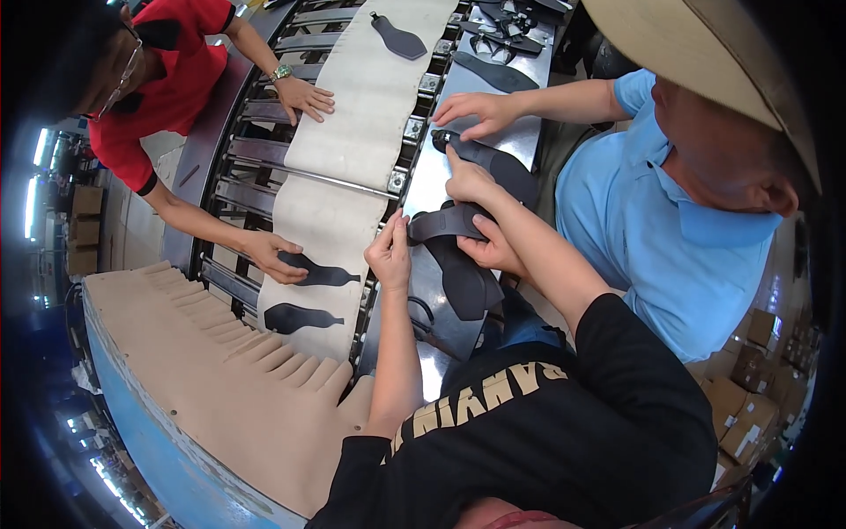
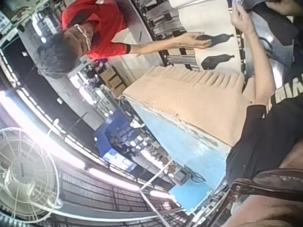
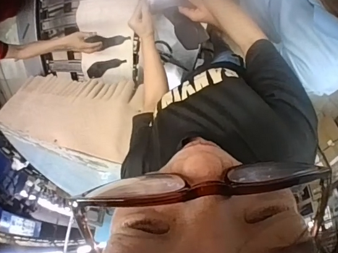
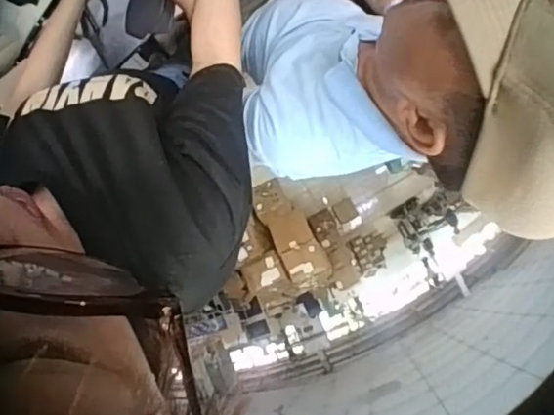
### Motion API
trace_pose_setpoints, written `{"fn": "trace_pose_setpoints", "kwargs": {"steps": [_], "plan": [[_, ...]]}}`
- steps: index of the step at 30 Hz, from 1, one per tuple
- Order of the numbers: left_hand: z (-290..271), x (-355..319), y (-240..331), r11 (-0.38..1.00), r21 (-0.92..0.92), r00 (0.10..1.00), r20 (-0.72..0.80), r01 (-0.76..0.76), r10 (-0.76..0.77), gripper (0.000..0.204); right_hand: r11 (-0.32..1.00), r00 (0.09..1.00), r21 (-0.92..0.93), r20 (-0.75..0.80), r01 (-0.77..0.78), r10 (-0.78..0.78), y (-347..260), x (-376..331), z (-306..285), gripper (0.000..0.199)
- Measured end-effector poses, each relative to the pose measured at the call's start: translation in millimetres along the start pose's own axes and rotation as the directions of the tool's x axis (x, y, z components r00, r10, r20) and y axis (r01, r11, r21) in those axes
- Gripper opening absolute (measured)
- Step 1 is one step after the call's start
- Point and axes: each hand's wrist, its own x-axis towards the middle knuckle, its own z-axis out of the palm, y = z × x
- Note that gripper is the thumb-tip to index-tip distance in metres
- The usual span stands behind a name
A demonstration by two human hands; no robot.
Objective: Assembling and checking shoe components on a factory conveyor line.
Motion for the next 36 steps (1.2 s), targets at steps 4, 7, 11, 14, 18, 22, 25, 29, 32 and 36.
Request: {"fn": "trace_pose_setpoints", "kwargs": {"steps": [4,7,11,14,18,22,25,29,32,36], "plan": [[3.8,1.1,-3.3,0.97,-0.226,0.991,-0.076,0.089,-0.108,0.029,0.999,0.995,-0.027,-0.098,0.03,-0.032,-5.8,-3.1,2.9,0.088],[6.2,3.3,7.3,0.884,-0.449,0.975,-0.108,0.126,-0.194,0.032,0.991,0.964,-0.127,-0.254,0.044,-0.076,-11.8,-16.4,7.6,0.047],[3.2,8.5,35.7,0.732,-0.644,0.919,-0.115,0.22,-0.377,0.032,0.951,0.95,-0.072,-0.073,0.3,-0.305,-30.2,-74.2,0.0,0.037],[-14.1,17.0,45.6,0.796,-0.58,0.93,-0.168,0.176,-0.328,0.031,0.849,0.843,-0.071,-0.097,0.524,-0.528,-47.1,-127.6,-3.8,0.034],[-22.9,15.0,78.8,0.826,-0.561,0.953,-0.218,0.052,-0.208,0.03,0.771,0.739,-0.044,-0.255,0.636,-0.624,-58.1,-150.9,8.4,0.03],[-40.9,0.9,92.0,0.8,-0.6,0.97,-0.197,-0.002,-0.146,0.025,0.689,0.673,0.098,-0.348,0.718,-0.653,-71.5,-185.5,19.2,0.03],[-46.0,-10.8,102.7,0.794,-0.607,0.975,-0.149,0.04,-0.164,0.026,0.677,0.686,0.162,-0.33,0.718,-0.649,-66.8,-195.3,26.0,0.03],[-39.9,-28.3,121.5,0.778,-0.616,0.975,-0.069,0.125,-0.212,0.026,0.699,0.733,0.238,-0.328,0.674,-0.595,-53.9,-206.6,22.9,0.031],[-37.9,-41.2,111.0,0.874,-0.483,0.98,-0.142,0.056,-0.14,0.027,0.707,0.731,0.205,-0.298,0.677,-0.614,-47.5,-213.5,25.2,0.031],[-39.8,-50.6,99.3,0.837,-0.539,0.974,-0.129,0.091,-0.189,0.025,0.713,0.729,0.178,-0.291,0.678,-0.62,-37.7,-220.0,31.2,0.03]]}}
